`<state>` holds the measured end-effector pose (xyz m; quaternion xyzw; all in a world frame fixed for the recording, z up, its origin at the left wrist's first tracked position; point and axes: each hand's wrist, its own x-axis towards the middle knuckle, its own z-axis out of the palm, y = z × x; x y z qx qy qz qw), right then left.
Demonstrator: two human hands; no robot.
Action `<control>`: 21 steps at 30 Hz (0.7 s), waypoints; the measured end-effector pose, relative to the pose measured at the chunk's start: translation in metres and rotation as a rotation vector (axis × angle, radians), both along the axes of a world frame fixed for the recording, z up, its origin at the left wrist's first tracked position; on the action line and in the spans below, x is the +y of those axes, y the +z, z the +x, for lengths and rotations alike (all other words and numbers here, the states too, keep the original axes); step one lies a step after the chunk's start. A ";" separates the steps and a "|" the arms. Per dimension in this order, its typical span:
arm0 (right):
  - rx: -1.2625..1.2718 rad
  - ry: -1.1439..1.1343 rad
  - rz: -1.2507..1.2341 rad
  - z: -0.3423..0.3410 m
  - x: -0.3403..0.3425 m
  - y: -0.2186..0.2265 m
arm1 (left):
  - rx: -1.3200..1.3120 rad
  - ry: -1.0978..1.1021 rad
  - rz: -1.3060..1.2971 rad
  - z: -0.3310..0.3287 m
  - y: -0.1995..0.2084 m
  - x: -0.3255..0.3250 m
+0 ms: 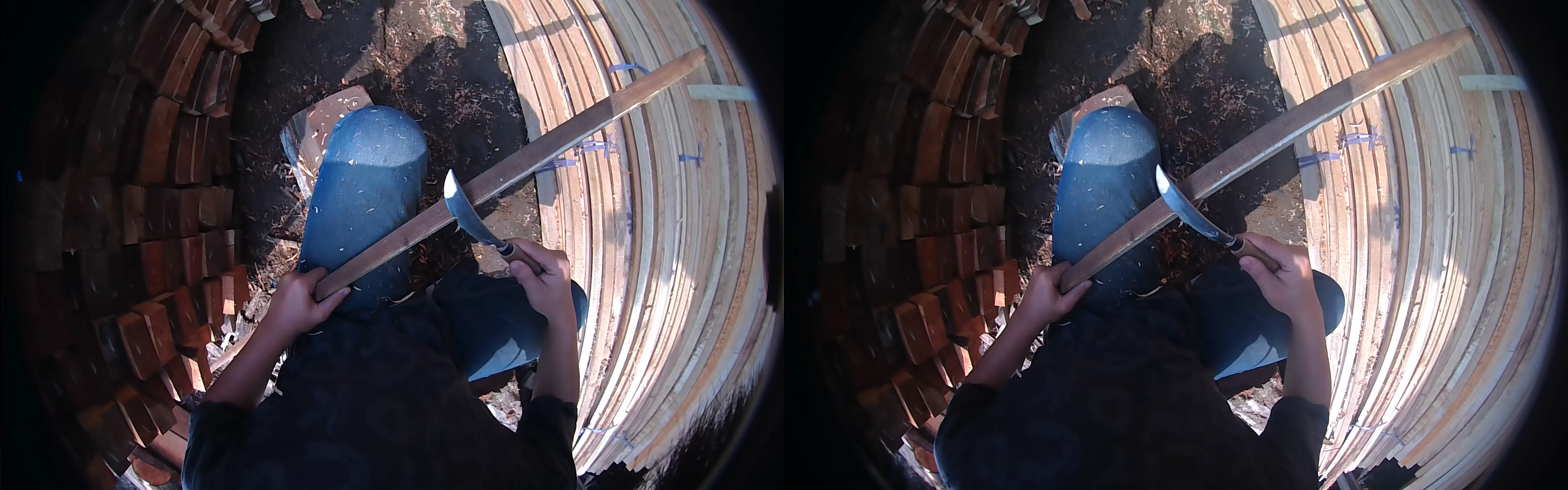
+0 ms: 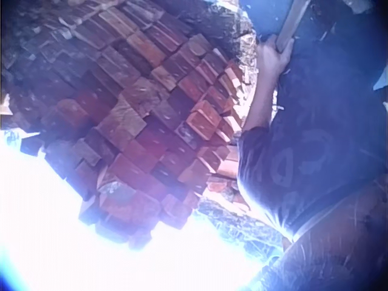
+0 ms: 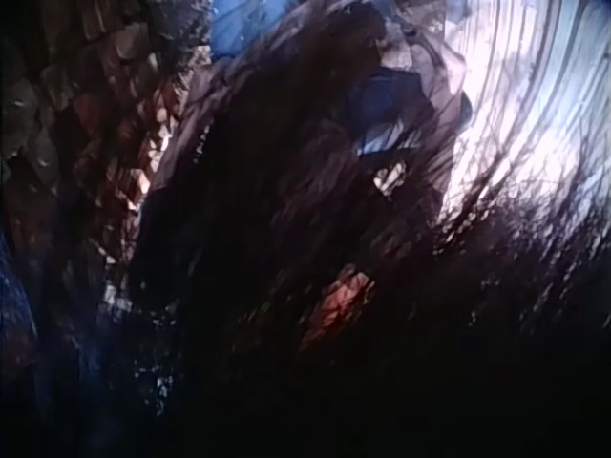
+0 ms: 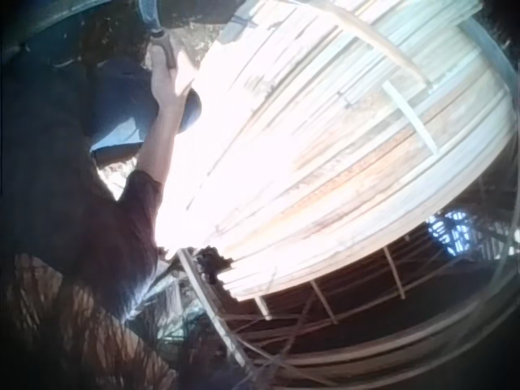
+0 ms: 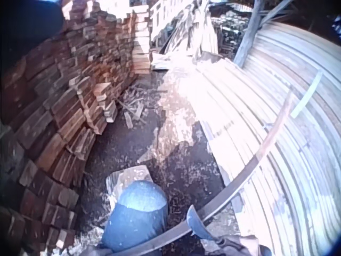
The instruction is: The person sits on the ground and uses a curved knife to shave a long wooden plank resting on their legs. They repeatedly draw the knife along the plank to remove thin strips of wood.
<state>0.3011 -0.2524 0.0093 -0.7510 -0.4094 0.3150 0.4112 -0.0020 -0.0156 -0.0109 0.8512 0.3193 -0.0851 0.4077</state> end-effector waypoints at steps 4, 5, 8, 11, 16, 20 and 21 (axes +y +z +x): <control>0.416 -0.603 0.390 0.005 0.008 0.006 | -0.032 0.024 0.002 0.001 -0.002 0.000; 0.265 -0.358 0.218 0.002 0.007 0.002 | -0.028 0.030 -0.003 0.001 -0.003 -0.002; -0.029 0.015 0.064 -0.008 0.007 -0.001 | -0.019 0.017 -0.005 0.000 -0.001 0.002; 0.357 -0.488 0.321 0.004 0.005 0.012 | -0.018 0.018 0.013 0.001 -0.003 -0.003; 0.095 -0.047 -0.022 -0.005 0.008 0.009 | -0.004 0.016 0.000 -0.001 -0.004 -0.002; 0.236 -0.504 0.234 0.004 -0.008 0.007 | -0.025 0.021 0.005 0.002 -0.003 0.001; 0.218 -0.397 0.134 0.000 -0.009 0.006 | -0.029 0.006 0.024 0.005 0.000 0.002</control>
